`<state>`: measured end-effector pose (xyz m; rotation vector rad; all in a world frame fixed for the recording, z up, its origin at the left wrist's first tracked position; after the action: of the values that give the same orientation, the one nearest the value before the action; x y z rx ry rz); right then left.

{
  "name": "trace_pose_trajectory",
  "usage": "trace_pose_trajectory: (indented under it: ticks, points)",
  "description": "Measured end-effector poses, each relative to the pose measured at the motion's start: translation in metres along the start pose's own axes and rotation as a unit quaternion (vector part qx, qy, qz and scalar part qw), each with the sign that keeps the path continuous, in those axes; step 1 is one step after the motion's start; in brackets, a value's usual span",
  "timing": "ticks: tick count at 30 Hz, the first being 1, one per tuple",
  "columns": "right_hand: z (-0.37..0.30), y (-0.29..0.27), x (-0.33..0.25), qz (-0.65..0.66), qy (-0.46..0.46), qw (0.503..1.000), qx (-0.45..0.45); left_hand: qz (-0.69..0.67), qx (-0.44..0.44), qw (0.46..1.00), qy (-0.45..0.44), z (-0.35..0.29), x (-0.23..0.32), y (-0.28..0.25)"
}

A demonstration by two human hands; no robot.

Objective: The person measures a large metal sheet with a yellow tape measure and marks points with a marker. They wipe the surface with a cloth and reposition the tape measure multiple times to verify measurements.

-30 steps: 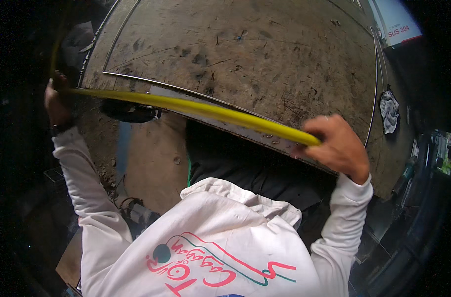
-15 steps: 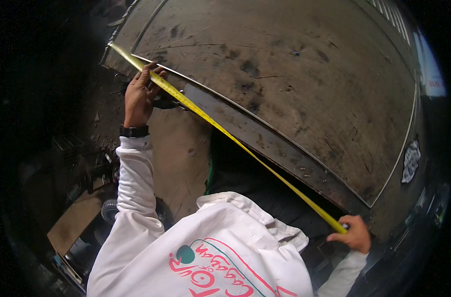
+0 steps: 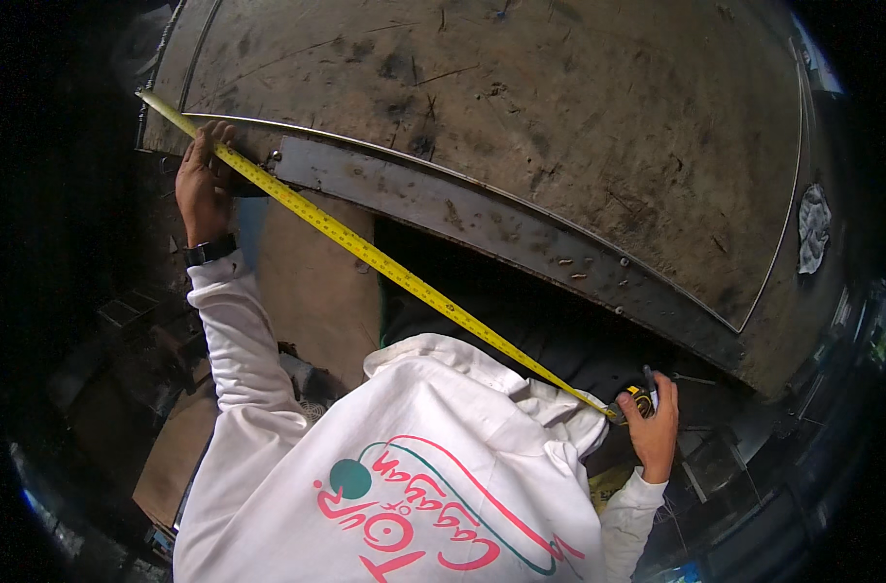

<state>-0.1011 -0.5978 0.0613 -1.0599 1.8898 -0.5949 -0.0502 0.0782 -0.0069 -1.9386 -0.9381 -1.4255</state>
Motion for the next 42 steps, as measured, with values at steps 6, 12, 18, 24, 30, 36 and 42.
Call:
trace_pose_trajectory:
  ticks: [6, 12, 18, 24, 30, 36, 42]
  points:
    - [0.002, -0.009, -0.054, -0.121, 0.182, 0.973, -0.070, 0.019, -0.047, 0.999, -0.013, 0.003, 0.004, -0.005]
    - [-0.001, -0.075, 0.006, 0.099, 0.029, 0.983, 0.153, 0.037, -0.032, 0.998, 0.026, 0.016, 0.009, -0.032]
    - [0.045, -0.125, 0.033, -0.083, 0.009, 0.956, 0.282, 0.057, 0.038, 0.990, 0.124, 0.055, 0.007, -0.044]
    - [0.081, -0.121, 0.049, -0.099, -0.060, 0.948, 0.298, 0.306, 0.176, 0.895, 0.272, 0.097, 0.005, -0.069]
    - [0.084, -0.119, 0.031, -0.091, -0.053, 0.954, 0.282, 0.444, 0.136, 0.829, 0.312, 0.104, 0.008, -0.066]
    - [0.086, -0.130, 0.048, -0.066, -0.042, 0.962, 0.261, 0.475, 0.095, 0.809, 0.335, 0.098, 0.013, -0.069]
    - [0.092, -0.142, 0.037, -0.076, -0.012, 0.971, 0.225, 0.350, 0.033, 0.902, 0.251, 0.090, 0.011, -0.074]
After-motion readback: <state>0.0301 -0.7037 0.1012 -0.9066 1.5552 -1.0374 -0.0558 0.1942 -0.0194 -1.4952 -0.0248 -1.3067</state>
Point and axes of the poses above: each hand's wrist, its own z-axis towards the middle knuckle, its own y-axis out of the palm, x = y × z, the point moved 1 cm from there along z, towards the middle knuckle, and after that the axes turned 10 degrees about z, right-handed, at the moved point
